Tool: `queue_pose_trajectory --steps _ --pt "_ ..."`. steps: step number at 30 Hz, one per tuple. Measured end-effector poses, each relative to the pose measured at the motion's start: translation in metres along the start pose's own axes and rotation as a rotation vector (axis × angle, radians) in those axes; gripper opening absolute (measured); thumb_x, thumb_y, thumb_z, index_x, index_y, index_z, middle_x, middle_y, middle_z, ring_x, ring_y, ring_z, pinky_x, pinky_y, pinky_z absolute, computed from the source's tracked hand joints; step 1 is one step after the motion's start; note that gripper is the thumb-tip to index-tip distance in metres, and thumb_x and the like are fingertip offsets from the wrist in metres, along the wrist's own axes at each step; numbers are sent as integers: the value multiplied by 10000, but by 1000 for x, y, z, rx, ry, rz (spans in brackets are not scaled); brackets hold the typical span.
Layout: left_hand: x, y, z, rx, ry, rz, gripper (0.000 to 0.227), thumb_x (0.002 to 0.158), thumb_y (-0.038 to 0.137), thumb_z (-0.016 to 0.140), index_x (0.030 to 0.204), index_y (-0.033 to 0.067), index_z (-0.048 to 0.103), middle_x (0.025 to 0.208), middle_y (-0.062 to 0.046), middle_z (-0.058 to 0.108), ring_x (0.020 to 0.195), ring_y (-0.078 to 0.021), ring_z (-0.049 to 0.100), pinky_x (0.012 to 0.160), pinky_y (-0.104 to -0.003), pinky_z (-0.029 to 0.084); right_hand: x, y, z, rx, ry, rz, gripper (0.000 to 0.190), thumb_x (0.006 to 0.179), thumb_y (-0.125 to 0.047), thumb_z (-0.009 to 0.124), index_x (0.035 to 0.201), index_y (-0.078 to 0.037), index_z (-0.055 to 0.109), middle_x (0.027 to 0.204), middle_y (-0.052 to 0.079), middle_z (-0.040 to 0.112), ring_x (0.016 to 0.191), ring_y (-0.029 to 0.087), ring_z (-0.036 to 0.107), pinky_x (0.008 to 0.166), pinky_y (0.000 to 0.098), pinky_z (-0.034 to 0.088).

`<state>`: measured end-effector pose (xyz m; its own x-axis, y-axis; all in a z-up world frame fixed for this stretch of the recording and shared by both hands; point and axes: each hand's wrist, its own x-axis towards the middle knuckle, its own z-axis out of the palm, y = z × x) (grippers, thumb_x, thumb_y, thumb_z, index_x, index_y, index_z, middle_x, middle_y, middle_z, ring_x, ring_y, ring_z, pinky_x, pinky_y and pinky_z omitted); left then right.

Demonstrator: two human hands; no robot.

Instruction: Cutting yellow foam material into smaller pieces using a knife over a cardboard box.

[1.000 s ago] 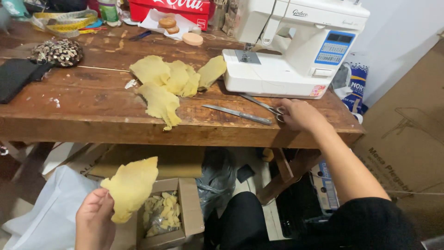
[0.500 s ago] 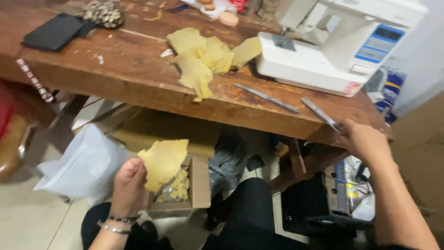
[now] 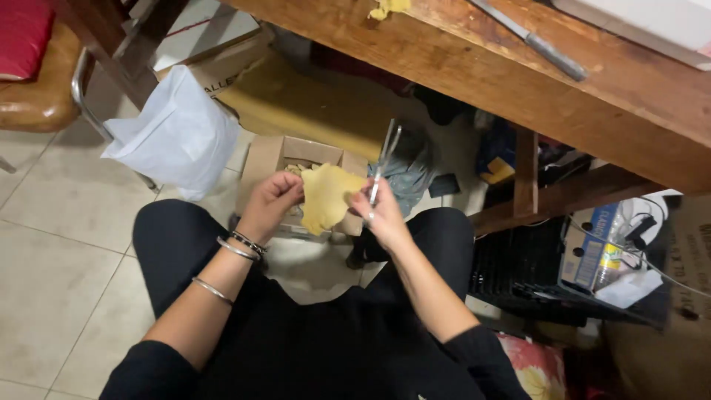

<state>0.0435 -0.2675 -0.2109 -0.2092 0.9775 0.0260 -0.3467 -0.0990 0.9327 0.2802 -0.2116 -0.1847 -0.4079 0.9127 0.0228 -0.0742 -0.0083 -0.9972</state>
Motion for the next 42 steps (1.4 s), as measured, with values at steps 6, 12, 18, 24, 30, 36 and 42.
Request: queue_pose_trajectory --steps 6,12,18,24,30,36,42 --pt "-7 -31 -26 -29 69 -192 279 1070 184 533 1281 55 662 813 1 576 626 -78 618 584 -174 548 34 82 19 271 147 209 436 796 -171 900 1019 -31 552 824 108 704 649 150 715 595 255 638" --pt "26 -63 -30 -65 -62 -496 905 782 236 900 1515 140 379 1276 -225 629 1044 -375 698 800 -585 594 70 137 26 113 131 218 473 787 -206 916 1036 -56 543 761 70 656 622 127 695 596 218 621" --pt "34 -88 -82 -17 234 -364 548 778 137 910 1159 20 533 932 -159 715 785 -271 721 669 -461 607 77 138 7 -261 -184 199 318 1000 -415 652 1068 -114 576 762 34 612 729 131 617 662 264 515" --pt "54 -75 -100 108 361 -288 493 774 304 941 1083 32 670 803 -186 730 673 -258 745 597 -419 610 51 122 28 -559 -561 240 483 980 -551 581 1209 -126 571 887 155 669 839 348 678 741 465 541" --pt "43 -79 -84 127 238 -452 572 791 300 915 1148 -31 615 886 -239 705 755 -320 728 654 -485 600 60 109 45 -623 -589 311 480 925 -563 653 1108 -123 596 856 166 670 843 391 684 768 484 537" --pt "50 -89 -88 137 254 -488 560 779 347 932 1084 5 610 809 -219 708 675 -305 738 595 -444 614 50 137 55 -475 -409 337 372 961 -519 672 899 -157 613 632 23 686 654 197 709 680 313 548" --pt "50 -79 -85 279 282 -537 723 771 435 912 1230 -8 570 1067 -285 709 988 -381 731 824 -493 593 54 137 60 -431 -382 392 316 999 -401 651 892 -106 619 581 41 661 601 175 698 684 301 557"
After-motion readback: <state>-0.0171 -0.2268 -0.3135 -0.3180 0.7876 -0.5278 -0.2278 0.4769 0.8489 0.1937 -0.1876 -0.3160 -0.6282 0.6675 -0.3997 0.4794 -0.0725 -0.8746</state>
